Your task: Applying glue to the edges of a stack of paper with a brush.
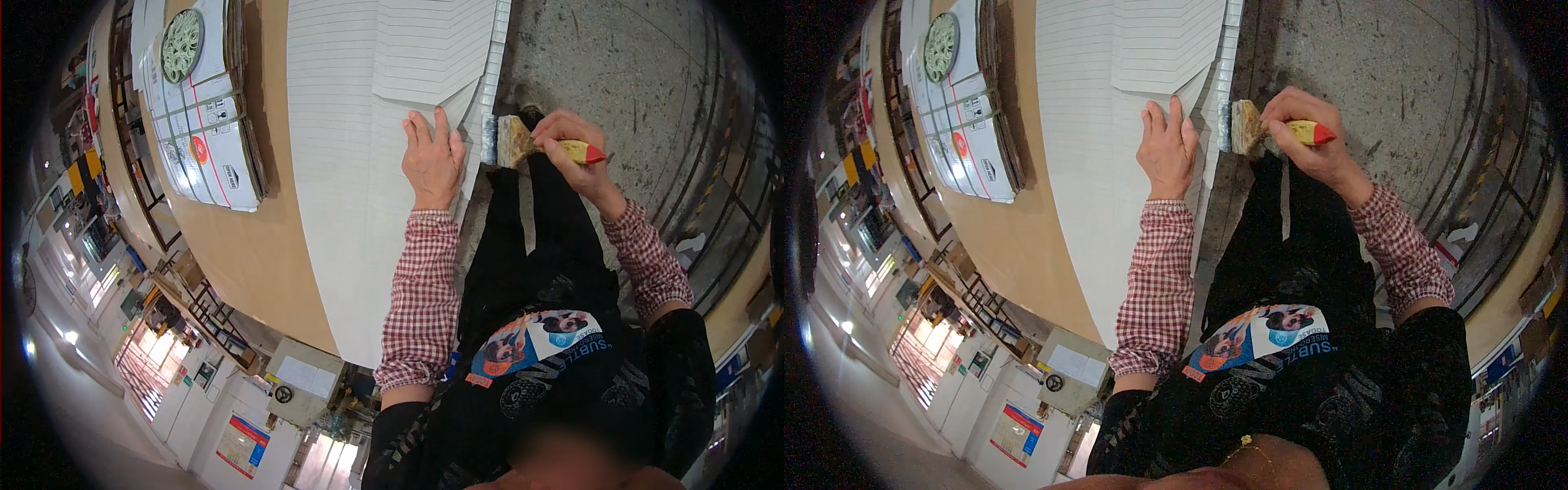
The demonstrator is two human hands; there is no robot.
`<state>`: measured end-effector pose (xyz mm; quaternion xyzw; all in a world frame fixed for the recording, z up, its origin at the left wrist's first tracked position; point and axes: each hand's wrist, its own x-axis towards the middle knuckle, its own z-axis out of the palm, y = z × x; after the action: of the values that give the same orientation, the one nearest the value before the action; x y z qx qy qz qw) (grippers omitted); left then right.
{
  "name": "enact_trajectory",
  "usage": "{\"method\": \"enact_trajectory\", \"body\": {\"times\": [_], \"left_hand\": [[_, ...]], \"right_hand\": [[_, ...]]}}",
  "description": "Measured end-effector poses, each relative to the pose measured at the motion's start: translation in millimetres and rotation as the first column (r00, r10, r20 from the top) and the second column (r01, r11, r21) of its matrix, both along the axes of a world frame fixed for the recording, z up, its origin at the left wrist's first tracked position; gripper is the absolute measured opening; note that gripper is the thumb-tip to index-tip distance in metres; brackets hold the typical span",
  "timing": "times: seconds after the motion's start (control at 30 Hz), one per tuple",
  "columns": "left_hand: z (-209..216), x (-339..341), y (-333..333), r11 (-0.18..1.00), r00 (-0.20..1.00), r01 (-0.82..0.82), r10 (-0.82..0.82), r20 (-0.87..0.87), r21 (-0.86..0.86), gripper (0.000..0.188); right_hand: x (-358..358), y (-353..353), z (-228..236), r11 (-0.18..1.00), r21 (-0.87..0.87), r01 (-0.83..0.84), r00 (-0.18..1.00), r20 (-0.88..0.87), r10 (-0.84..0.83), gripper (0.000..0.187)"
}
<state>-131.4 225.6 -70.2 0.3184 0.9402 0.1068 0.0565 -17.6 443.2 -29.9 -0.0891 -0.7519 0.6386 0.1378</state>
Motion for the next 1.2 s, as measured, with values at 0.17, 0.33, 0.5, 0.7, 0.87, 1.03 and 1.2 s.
{"method": "enact_trajectory", "body": {"times": [0.17, 0.33, 0.5, 0.7, 0.87, 1.03, 1.2], "left_hand": [[-0.7, -0.1, 4.0, 1.0, 1.0, 0.009, -0.009, -0.01, 0.01, 0.04], [-2.7, 3.6, -0.1, 0.999, 0.999, -0.01, 0.011, -0.033, 0.034, 0.043], [-6.7, 34.6, -30.8, 0.994, 0.996, -0.085, 0.086, -0.015, 0.074, 0.068], [-3.1, 55.8, -56.4, 0.997, 0.999, -0.027, 0.026, -0.018, -0.075, 0.066], [0.9, 40.6, -61.5, 0.999, 0.998, 0.03, -0.032, 0.046, 0.042, 0.057], [6.9, 38.8, -61.2, 0.999, 0.999, 0.037, -0.037, 0.03, 0.003, 0.044], [3.4, 39.3, -61.0, 0.999, 0.999, 0.023, -0.024, 0.025, 0.022, 0.045]], "right_hand": [[-17.3, 19.9, 0.8, 0.98, 0.12, 0.157, 0.986, -0.077, -0.149, 0.013], [-4.1, -8.9, -6.8, 0.988, 0.14, 0.062, 0.997, -0.045, -0.056, 0.013], [18.1, -23.2, 3.1, 0.998, 0.055, 0.034, 0.999, 0.037, -0.036, 0.014], [1.2, -9.5, -2.7, 0.967, 0.169, 0.188, 0.98, -0.088, -0.176, 0.013], [19.7, -42.0, -6.1, 0.969, 0.18, 0.17, 0.985, -0.071, -0.16, 0.012], [43.6, -65.8, 13.0, 0.99, 0.128, 0.067, 0.998, 0.004, -0.068, 0.012], [22.4, -48.9, 7.1, 0.955, 0.203, 0.215, 0.976, -0.088, -0.201, 0.013]]}}
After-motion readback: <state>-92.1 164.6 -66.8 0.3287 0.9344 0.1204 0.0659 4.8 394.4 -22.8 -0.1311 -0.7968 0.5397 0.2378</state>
